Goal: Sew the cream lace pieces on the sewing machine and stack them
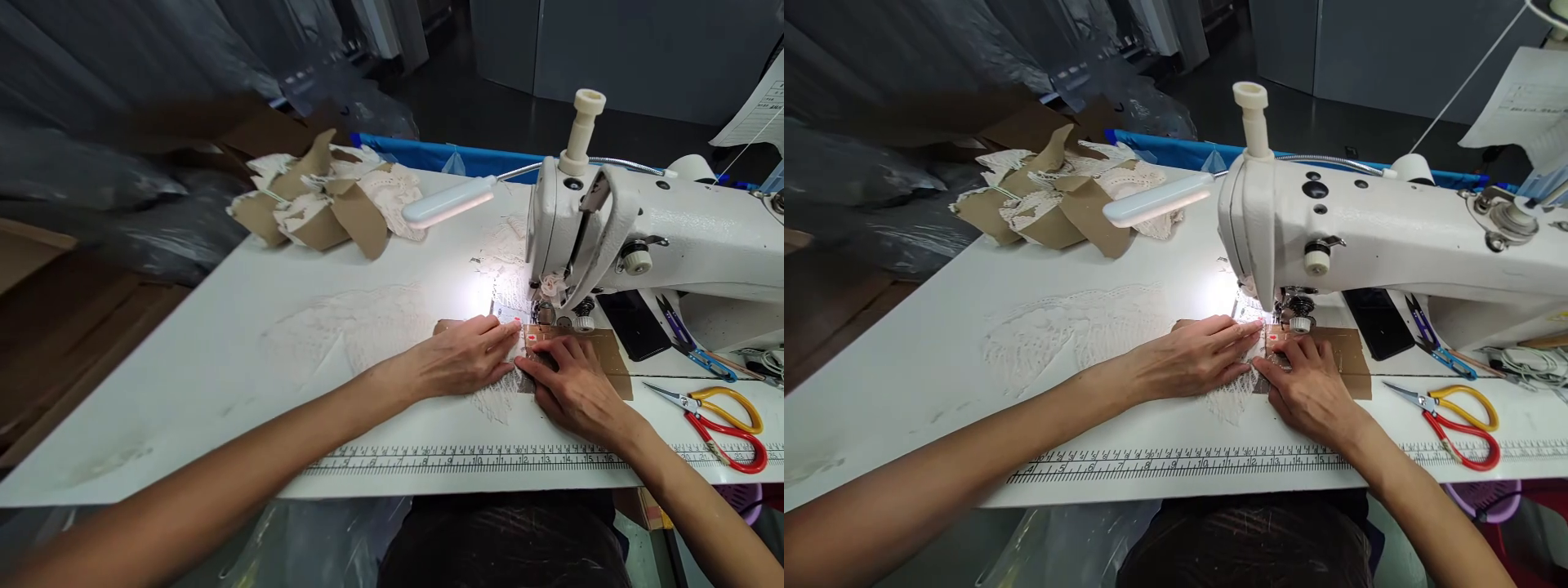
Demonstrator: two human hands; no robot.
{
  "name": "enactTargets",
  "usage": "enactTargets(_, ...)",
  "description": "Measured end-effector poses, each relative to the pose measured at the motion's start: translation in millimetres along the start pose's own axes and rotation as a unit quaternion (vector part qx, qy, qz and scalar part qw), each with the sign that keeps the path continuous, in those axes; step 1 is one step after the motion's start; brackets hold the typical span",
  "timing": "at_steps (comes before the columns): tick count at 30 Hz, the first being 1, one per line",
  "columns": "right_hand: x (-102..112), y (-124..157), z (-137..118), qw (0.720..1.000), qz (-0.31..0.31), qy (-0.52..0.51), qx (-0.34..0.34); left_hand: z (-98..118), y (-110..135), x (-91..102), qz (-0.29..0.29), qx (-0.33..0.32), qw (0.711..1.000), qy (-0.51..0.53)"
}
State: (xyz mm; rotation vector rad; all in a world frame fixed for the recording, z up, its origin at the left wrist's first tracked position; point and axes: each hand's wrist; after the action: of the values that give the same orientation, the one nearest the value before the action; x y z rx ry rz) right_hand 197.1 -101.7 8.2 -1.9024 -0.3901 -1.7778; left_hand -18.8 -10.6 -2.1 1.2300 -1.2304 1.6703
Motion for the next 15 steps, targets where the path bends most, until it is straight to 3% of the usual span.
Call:
enactTargets(4, -0.2, -1.1, 0.7, 1.0, 0.001, 0.019, 0.005, 4.7, -4.2, 4.3, -0.046, -0.048, 0.995, -0.077)
enactTargets(9, 0.2, -5.0, 6.7, 0.998, 0.006, 0.047, -0.028, 4.3, -22.1, 10.6, -0.052, 0.003, 0.993, -0.105)
enactTargets(15, -6.5, -4.7, 7.2, 0.997, 0.016, 0.037, -0.069, -0.5, -24.3, 12.3, -0.01, 0.041, 0.999, -0.03)
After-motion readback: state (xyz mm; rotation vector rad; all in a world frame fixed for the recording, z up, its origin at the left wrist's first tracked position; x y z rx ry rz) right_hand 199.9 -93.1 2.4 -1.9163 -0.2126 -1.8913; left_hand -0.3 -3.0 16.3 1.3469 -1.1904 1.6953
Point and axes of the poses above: each hand's wrist, its own y-axis away from the middle knuckle, its own x-axis out of the back of the hand, z = x × y, and after that the axes turned 7 degrees about y, right-handed
